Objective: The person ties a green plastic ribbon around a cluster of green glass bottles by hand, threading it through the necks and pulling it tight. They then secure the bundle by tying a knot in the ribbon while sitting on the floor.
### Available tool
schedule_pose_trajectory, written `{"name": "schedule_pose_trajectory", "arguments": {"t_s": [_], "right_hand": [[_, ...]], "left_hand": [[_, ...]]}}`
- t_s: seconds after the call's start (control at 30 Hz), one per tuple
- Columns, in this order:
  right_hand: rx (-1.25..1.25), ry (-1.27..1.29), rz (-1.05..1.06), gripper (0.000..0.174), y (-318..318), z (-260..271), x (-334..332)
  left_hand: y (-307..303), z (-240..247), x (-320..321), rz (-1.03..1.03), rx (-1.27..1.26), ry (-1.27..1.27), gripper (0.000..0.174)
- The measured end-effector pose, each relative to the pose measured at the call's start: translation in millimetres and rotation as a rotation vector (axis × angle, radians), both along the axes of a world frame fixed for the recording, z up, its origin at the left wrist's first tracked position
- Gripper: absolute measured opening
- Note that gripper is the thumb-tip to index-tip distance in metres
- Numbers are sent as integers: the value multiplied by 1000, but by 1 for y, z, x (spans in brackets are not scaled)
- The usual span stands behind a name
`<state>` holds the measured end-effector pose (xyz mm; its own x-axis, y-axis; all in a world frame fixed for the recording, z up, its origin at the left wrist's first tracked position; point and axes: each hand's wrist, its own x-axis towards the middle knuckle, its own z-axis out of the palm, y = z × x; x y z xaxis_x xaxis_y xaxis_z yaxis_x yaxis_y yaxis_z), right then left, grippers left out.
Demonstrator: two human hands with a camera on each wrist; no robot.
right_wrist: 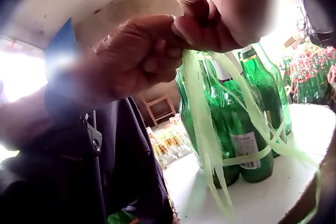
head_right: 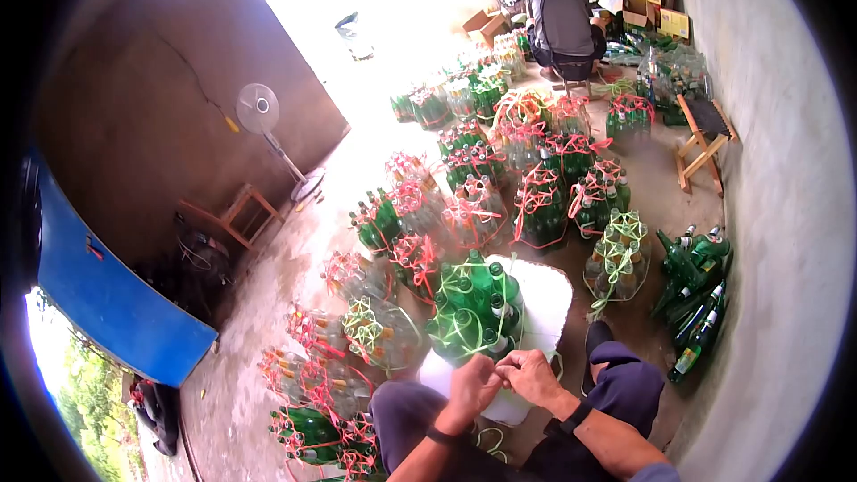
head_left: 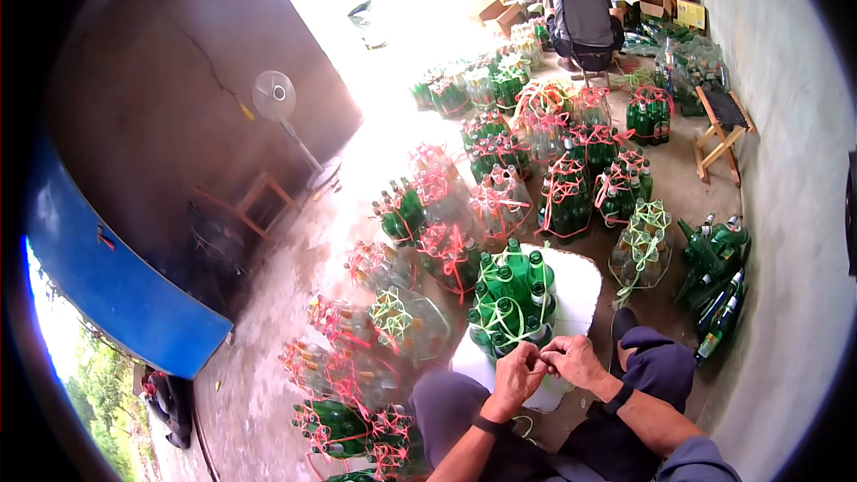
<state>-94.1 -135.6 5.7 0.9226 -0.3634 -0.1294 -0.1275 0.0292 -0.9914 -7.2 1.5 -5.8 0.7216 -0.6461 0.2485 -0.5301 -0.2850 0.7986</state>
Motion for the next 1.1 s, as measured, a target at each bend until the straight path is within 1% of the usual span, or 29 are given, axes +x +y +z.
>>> {"name": "schedule_pose_trajectory", "arguments": {"t_s": [0.03, 0.1, 0.13, 0.17, 0.23, 0.27, 0.33, 0.37, 0.43, 0.47, 0.53, 0.57, 0.63, 0.67, 0.77, 0.8, 0.83, 0.9, 0.97, 1.0, 1.03, 1.07, 1.1], "right_hand": [[-4, -6, 0, 11, 1, 1, -1], [-131, -34, -41, 12, 5, 3, -1], [-341, -153, -92, 10, 8, -5, -1], [-343, -159, -93, 10, 7, -6, 0], [-512, -291, -89, 10, 4, -6, 0], [-513, -295, -91, 10, 1, -3, 1], [-103, 72, 2, 10, -3, 6, -1], [-103, 71, 2, 10, -2, 8, -3], [-266, 68, -30, 10, -1, 11, -4], [-266, 68, -29, 10, -1, 6, -3], [-620, -255, -57, 10, -1, -3, -2], [-617, -252, -57, 10, 0, -5, -2], [-366, -98, -66, 9, 2, 0, -1], [-367, -98, -64, 9, 2, -1, 0], [-388, -32, -52, 10, 1, -4, -3], [-521, -136, -49, 10, 1, -4, -4], [-653, -242, -45, 11, 0, -5, -3], [-605, -223, -36, 11, -1, -8, 0], [-379, -107, -72, 9, -1, -14, 3], [-454, -109, -83, 9, 0, -7, 1], [-454, -107, -81, 9, -2, -5, 0], [-603, -212, -49, 10, -4, -5, -1], [-745, -313, -16, 11, -3, -6, -4]], "left_hand": [[1, -1, 0, 0, -4, -6, 15], [2, -1, 2, 7, 37, 10, 16], [2, -1, 2, 15, 42, 46, 17], [3, 0, 2, 15, 41, 40, 17], [2, 6, 1, 11, -15, 103, 17], [1, 8, 0, 10, -16, 98, 17], [0, 10, -4, 1, 69, 29, 16], [0, 8, -4, 1, 68, 29, 16], [-1, 3, -2, -12, 36, -9, 16], [0, 0, -1, -11, 36, -9, 16], [0, -1, 2, -6, -42, 196, 16], [0, -2, 1, -7, -39, 198, 16], [0, -3, -1, 26, 10, 149, 16], [0, -3, 0, 28, 9, 149, 16], [1, -8, 0, -20, -1, 2, 16], [1, -5, 3, -20, 5, 104, 17], [1, -4, 3, -21, 8, 107, 17], [0, 3, 4, -4, -3, 158, 16], [-2, 6, -1, 6, -17, 135, 14], [-2, 5, -1, -17, -36, 80, 14], [-3, 3, 0, -41, -55, 24, 14], [-1, -4, 3, -36, -45, 55, 14], [0, -4, 4, -26, -29, 181, 15]]}}
